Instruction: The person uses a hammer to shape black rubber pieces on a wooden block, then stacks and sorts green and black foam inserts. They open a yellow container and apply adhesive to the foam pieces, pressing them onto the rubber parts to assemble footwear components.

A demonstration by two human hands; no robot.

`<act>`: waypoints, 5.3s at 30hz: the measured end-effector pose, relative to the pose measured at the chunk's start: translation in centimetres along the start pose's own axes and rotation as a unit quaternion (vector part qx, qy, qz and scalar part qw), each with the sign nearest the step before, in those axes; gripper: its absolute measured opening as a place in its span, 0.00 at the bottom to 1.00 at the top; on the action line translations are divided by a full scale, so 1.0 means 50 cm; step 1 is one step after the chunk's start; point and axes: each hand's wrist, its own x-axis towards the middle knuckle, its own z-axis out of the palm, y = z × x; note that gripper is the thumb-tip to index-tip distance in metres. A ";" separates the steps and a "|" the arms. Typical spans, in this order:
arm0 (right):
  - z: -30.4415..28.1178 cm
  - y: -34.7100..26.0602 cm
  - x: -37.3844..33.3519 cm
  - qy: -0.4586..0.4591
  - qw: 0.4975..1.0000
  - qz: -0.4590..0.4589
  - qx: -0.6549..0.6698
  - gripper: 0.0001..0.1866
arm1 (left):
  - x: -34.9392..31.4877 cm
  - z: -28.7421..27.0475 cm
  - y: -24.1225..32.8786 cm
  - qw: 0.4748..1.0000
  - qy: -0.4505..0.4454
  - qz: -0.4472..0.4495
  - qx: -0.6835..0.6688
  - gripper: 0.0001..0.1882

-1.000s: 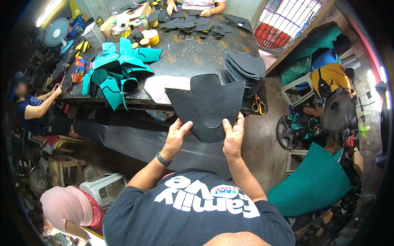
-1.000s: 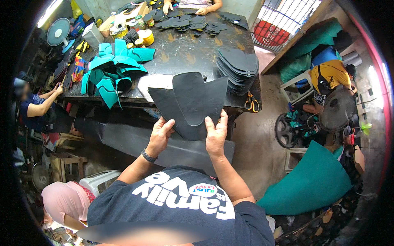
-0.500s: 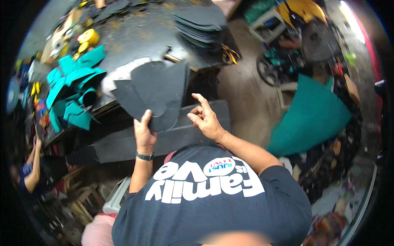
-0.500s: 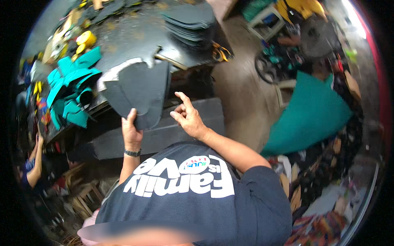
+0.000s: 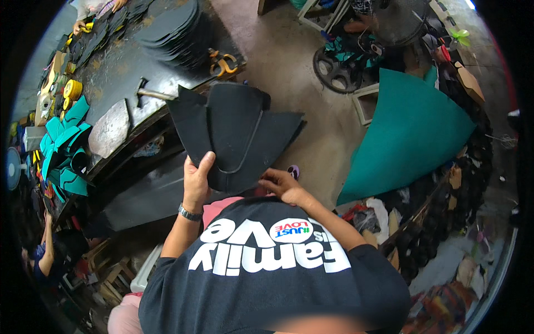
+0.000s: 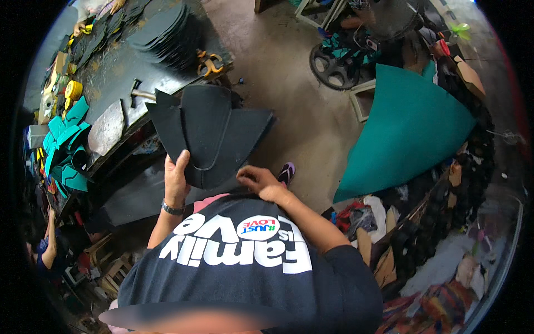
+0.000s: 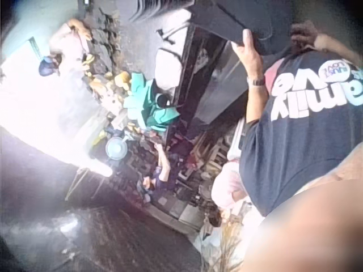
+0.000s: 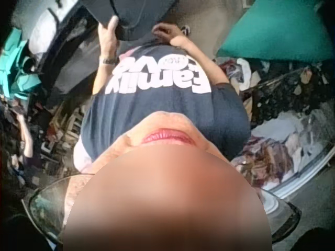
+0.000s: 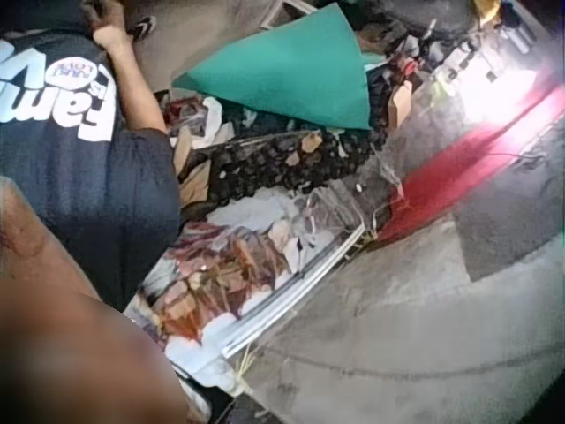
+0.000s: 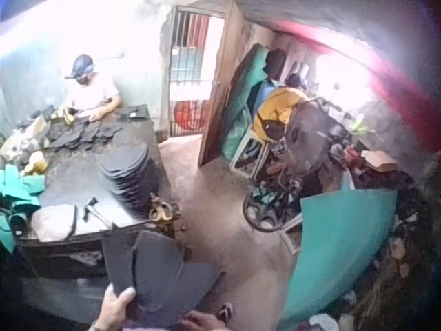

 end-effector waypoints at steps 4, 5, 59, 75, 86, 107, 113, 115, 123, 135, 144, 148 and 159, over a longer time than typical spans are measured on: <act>-0.170 0.065 -0.074 -0.063 0.991 -0.009 -0.121 0.12 | -0.025 0.204 -0.107 0.998 0.010 -0.051 -0.022 0.17; -0.204 0.080 -0.093 -0.076 0.988 -0.041 -0.129 0.13 | -0.030 0.245 -0.129 0.999 -0.009 -0.051 -0.011 0.19; -1.310 -0.864 1.250 0.075 0.948 -0.260 0.165 0.25 | 1.289 0.685 0.147 0.979 0.150 0.128 -0.060 0.20; -1.406 -1.032 1.777 0.308 0.845 -0.400 -0.178 0.55 | 1.836 0.738 0.401 0.973 -0.145 0.138 0.113 0.10; -1.492 -1.144 1.742 -0.058 0.969 -0.186 0.153 0.31 | 2.089 0.846 0.398 0.984 -0.020 0.160 0.071 0.12; -2.362 -1.524 1.948 0.433 0.748 -0.431 0.260 0.23 | 2.406 0.704 0.497 0.911 0.249 0.233 0.233 0.23; -2.661 -1.612 1.930 0.560 0.713 -0.384 0.174 0.22 | 2.484 0.562 0.545 0.879 0.240 0.273 0.309 0.20; -2.754 -1.623 1.927 0.610 0.673 -0.353 0.224 0.21 | 2.498 0.526 0.561 0.956 0.191 0.217 0.051 0.27; -3.041 -1.646 1.932 0.787 0.567 -0.194 0.145 0.36 | 2.482 0.480 0.579 0.559 0.302 0.196 0.747 0.37; -3.244 -1.605 1.887 0.623 0.697 -0.334 0.123 0.74 | 2.533 0.531 0.616 0.650 0.330 0.119 0.674 0.36; -3.228 -1.593 1.915 0.700 0.588 -0.398 0.073 0.56 | 2.605 0.540 0.647 0.604 0.312 0.130 0.722 0.36; -3.173 -1.599 1.923 0.716 0.549 -0.422 0.085 0.49 | 2.619 0.529 0.647 0.596 0.308 0.139 0.728 0.36; -3.212 -1.548 1.906 0.780 0.532 -0.323 0.057 0.22 | 2.632 0.520 0.652 0.565 0.293 0.151 0.756 0.36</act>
